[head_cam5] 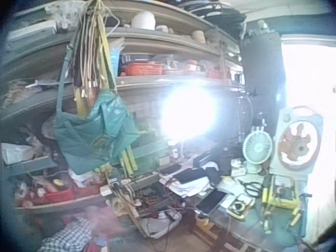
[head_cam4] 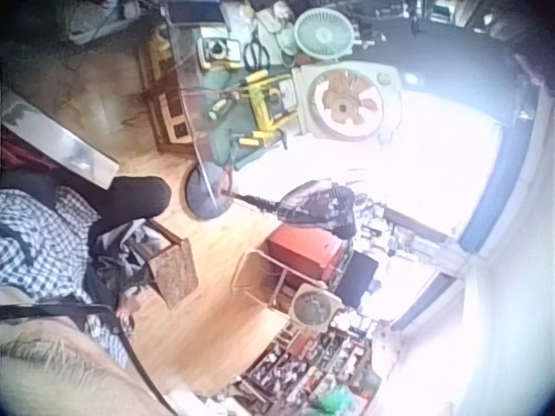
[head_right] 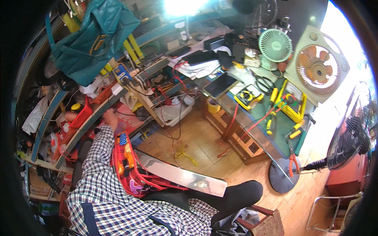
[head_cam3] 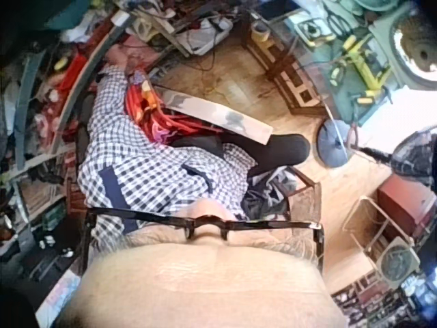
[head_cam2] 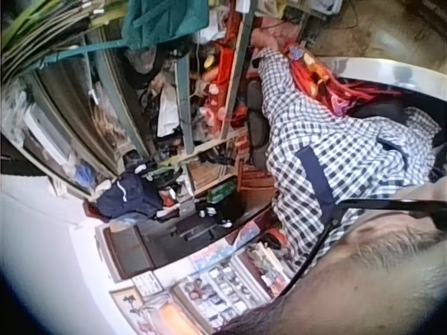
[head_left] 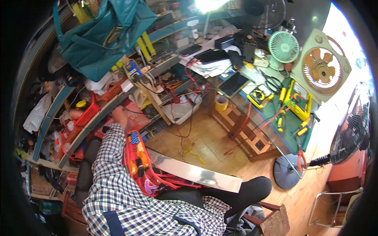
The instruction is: The person sits on the floor and uses a soldering iron and a hot glue gun to repair a shoe placed on a small wooden stool. They apply heat and glue to the shoe's sole area, then briefly handle a multimeter and wires.
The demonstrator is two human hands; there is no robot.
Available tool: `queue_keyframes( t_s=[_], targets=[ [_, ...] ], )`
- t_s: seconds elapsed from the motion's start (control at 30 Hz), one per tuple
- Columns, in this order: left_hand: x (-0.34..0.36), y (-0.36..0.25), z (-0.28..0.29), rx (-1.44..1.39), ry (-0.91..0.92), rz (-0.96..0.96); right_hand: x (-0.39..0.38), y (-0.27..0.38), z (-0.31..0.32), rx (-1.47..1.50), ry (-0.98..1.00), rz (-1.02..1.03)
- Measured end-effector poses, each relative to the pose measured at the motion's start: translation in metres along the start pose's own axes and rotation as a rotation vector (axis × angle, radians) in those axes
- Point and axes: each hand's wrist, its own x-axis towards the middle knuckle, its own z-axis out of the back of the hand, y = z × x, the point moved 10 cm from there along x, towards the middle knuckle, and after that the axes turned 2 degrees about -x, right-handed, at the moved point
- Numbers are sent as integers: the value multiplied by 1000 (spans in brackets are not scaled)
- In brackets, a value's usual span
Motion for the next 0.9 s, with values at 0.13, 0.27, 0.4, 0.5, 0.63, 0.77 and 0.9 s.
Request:
queue_keyframes(
  t_s=[0.13, 0.27, 0.4, 0.5, 0.63, 0.77, 0.9],
  targets=[
    [-8, -22, 28, 19, -43, -68, -27, -68, 27, -50, -77, -79],
    [-19, -32, 4, -28, 168, -144, -48, -126, 58, -91, -175, -114],
    [-76, -174, 26, -477, 539, -128, -63, -150, 78, -57, -294, -123],
    [-135, -282, 41, -823, 764, -196, -46, -126, 92, 11, -395, -82],
    [-217, -380, 32, -675, 910, -561, 16, -47, 116, 166, -470, 30],
    [-278, -445, 36, -788, 1020, -667, 83, 80, 146, 186, -497, 332],
    [-336, -484, 36, -996, 1148, -843, 118, 214, 135, 318, -314, 641]
  ],
)
